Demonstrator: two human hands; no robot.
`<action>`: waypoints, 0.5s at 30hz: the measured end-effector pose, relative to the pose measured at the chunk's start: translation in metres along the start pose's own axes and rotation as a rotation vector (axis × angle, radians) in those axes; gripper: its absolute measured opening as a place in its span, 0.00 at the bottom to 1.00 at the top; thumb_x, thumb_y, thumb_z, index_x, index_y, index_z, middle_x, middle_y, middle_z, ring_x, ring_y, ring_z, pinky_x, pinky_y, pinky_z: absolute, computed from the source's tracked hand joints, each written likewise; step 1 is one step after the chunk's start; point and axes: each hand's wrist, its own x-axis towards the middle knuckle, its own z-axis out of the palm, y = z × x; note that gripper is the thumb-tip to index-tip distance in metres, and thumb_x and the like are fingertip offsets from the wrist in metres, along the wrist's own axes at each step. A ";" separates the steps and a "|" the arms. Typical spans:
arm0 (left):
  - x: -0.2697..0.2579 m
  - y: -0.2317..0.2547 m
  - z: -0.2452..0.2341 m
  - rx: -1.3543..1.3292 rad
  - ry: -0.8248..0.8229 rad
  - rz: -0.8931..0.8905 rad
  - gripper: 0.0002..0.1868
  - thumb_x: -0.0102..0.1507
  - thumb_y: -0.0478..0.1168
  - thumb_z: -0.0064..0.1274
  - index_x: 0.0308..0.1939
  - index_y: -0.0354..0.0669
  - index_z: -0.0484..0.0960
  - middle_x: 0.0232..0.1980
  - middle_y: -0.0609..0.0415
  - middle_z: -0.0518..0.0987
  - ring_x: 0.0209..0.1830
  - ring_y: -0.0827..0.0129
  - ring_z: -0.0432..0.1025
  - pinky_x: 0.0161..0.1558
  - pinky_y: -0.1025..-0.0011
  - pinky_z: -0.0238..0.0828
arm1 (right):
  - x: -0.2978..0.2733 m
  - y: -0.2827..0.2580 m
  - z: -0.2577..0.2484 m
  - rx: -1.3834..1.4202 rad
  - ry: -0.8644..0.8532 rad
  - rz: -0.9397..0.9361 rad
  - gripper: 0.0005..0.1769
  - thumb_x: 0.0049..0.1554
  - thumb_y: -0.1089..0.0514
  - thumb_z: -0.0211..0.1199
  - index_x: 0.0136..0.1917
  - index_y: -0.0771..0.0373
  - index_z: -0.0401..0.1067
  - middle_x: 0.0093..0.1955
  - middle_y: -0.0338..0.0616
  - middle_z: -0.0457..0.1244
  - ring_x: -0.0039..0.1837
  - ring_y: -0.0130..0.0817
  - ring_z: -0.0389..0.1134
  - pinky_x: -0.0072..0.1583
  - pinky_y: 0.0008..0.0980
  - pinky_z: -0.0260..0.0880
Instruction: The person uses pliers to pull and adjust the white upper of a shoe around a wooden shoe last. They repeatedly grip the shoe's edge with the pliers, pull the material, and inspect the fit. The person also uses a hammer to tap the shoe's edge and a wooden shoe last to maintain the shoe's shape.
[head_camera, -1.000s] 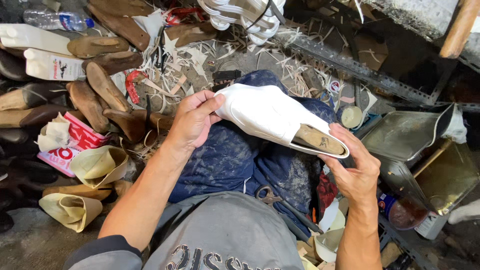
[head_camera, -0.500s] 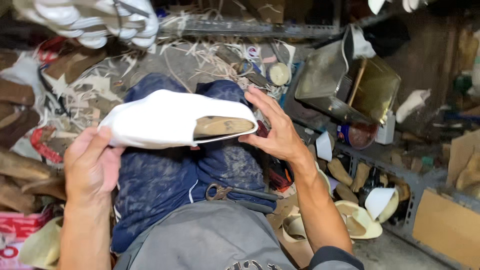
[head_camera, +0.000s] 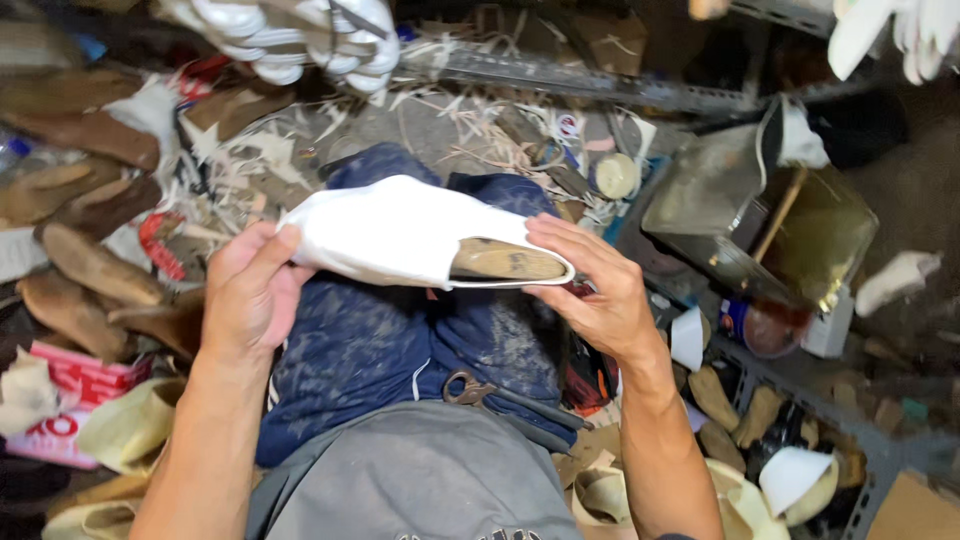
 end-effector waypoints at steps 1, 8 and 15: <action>0.002 -0.003 -0.002 -0.012 -0.005 -0.002 0.06 0.68 0.36 0.56 0.39 0.37 0.80 0.36 0.50 0.83 0.39 0.68 0.81 0.50 0.61 0.85 | -0.001 0.003 0.002 -0.004 0.029 -0.002 0.23 0.51 0.59 0.76 0.58 0.69 0.77 0.59 0.58 0.70 0.65 0.62 0.70 0.66 0.57 0.69; 0.004 0.005 0.004 0.015 0.011 -0.003 0.09 0.67 0.39 0.58 0.38 0.36 0.79 0.36 0.48 0.83 0.36 0.68 0.81 0.45 0.67 0.85 | -0.007 0.005 0.011 -0.034 0.063 -0.027 0.21 0.52 0.60 0.75 0.57 0.70 0.77 0.59 0.59 0.70 0.66 0.62 0.69 0.66 0.55 0.68; 0.011 0.000 -0.001 0.061 0.017 0.030 0.09 0.66 0.39 0.60 0.39 0.37 0.80 0.35 0.50 0.83 0.35 0.71 0.81 0.43 0.71 0.86 | -0.012 0.008 0.017 -0.038 0.119 0.008 0.22 0.50 0.62 0.77 0.56 0.70 0.77 0.58 0.61 0.70 0.65 0.61 0.69 0.66 0.55 0.69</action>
